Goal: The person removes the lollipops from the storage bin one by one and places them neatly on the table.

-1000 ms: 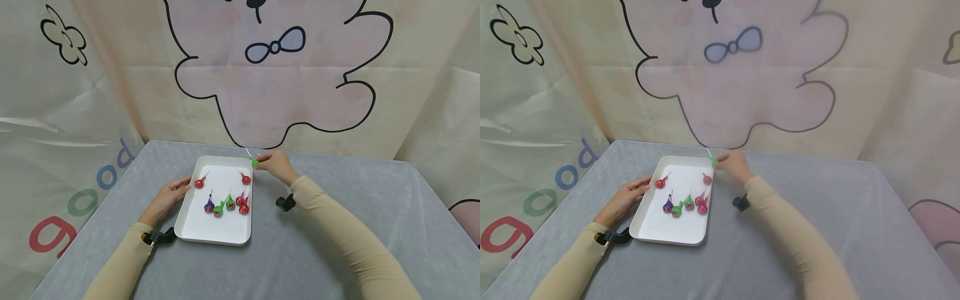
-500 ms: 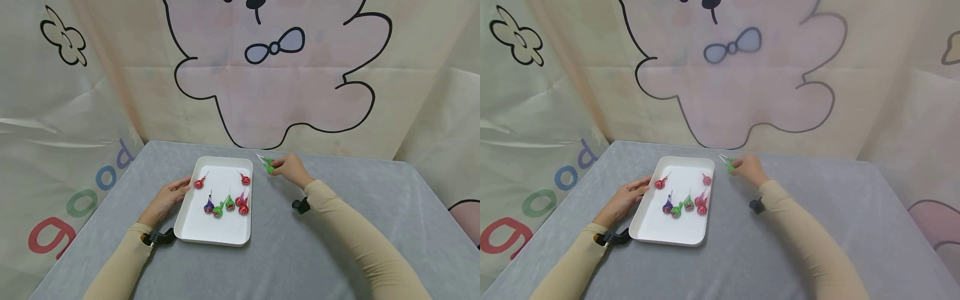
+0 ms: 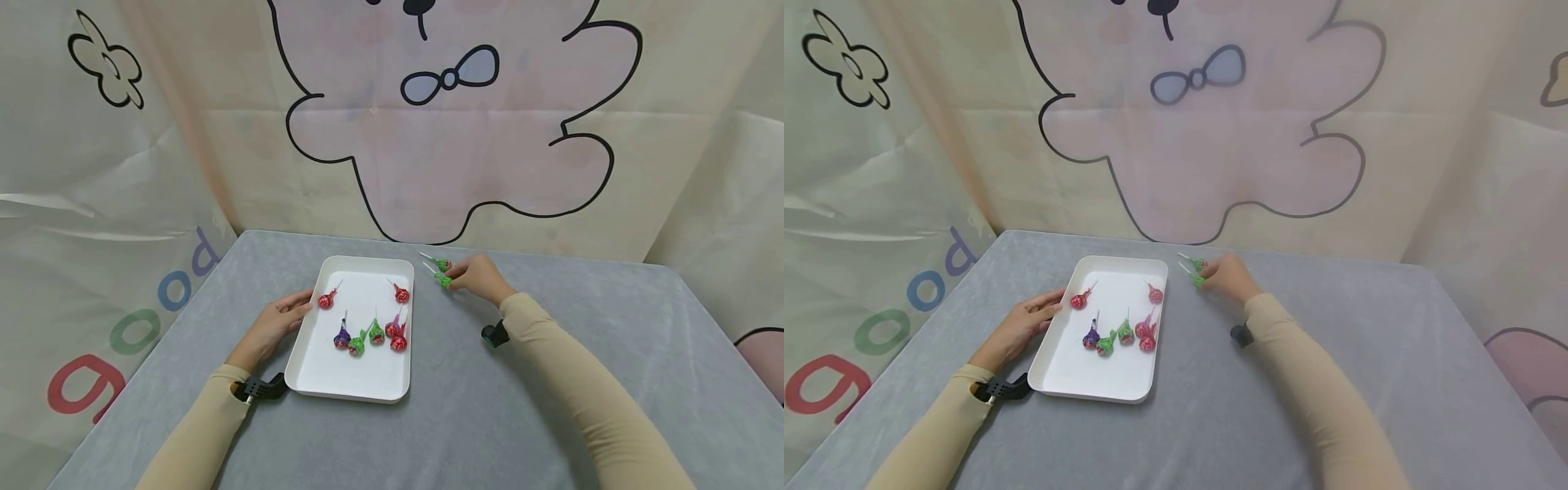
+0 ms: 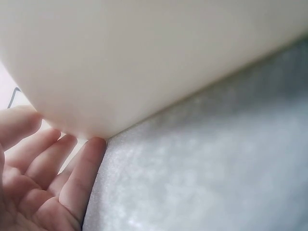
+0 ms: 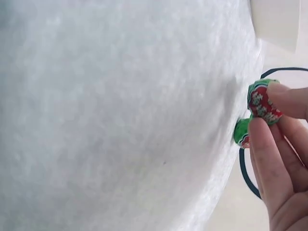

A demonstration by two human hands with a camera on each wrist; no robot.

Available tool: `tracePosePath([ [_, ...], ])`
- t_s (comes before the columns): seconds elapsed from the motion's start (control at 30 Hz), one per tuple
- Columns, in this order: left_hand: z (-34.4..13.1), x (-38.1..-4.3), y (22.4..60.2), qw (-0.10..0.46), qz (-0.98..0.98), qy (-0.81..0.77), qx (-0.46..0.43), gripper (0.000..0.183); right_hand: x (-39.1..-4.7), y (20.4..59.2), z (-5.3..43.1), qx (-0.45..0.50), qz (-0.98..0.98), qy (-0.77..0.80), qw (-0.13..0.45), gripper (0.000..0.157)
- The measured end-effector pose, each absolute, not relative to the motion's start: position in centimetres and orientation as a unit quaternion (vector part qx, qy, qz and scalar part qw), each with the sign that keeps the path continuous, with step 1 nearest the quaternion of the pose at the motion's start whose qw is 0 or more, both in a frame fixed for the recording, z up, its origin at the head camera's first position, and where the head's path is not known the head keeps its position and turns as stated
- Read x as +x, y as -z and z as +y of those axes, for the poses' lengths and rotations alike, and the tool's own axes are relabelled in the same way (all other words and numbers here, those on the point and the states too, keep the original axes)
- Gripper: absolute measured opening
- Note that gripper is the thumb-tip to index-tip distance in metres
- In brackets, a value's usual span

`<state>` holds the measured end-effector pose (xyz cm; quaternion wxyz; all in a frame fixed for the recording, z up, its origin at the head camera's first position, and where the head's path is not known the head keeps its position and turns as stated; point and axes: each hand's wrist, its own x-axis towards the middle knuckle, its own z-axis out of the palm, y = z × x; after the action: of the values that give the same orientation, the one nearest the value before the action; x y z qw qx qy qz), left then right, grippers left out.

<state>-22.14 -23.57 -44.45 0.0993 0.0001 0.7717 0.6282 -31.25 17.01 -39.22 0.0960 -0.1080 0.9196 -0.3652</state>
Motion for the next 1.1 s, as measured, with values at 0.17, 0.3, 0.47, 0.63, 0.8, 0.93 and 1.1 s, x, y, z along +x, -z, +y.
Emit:
tracePosePath([
  [0.17, -23.53, -22.13, 44.48, 0.098, 0.771, -0.629, -0.001, 0.059, -31.57, 39.21, 17.02, -0.100, 0.919, 0.364, 0.115, 0.029],
  [0.3, -23.49, -22.08, 44.40, 0.097, 0.770, -0.631, -0.001, 0.059, -31.76, 39.17, 16.91, -0.098, 0.922, 0.356, 0.120, 0.031],
  [0.47, -23.48, -22.00, 44.35, 0.098, 0.773, -0.627, -0.002, 0.060, -32.07, 39.47, 16.80, -0.101, 0.924, 0.350, 0.116, 0.030],
  [0.63, -23.53, -22.01, 44.43, 0.098, 0.774, -0.625, -0.004, 0.060, -32.31, 39.86, 16.76, -0.105, 0.924, 0.351, 0.113, 0.030],
  [0.8, -23.53, -22.03, 44.44, 0.099, 0.773, -0.627, -0.007, 0.060, -32.23, 39.95, 16.74, -0.102, 0.920, 0.360, 0.118, 0.029],
  [0.93, -23.46, -22.02, 44.37, 0.099, 0.772, -0.628, -0.006, 0.060, -32.14, 39.83, 16.75, -0.098, 0.919, 0.362, 0.125, 0.030],
  [1.1, -23.43, -22.10, 44.31, 0.098, 0.773, -0.627, -0.005, 0.060, -32.11, 39.01, 16.74, -0.084, 0.918, 0.368, 0.122, 0.033],
])
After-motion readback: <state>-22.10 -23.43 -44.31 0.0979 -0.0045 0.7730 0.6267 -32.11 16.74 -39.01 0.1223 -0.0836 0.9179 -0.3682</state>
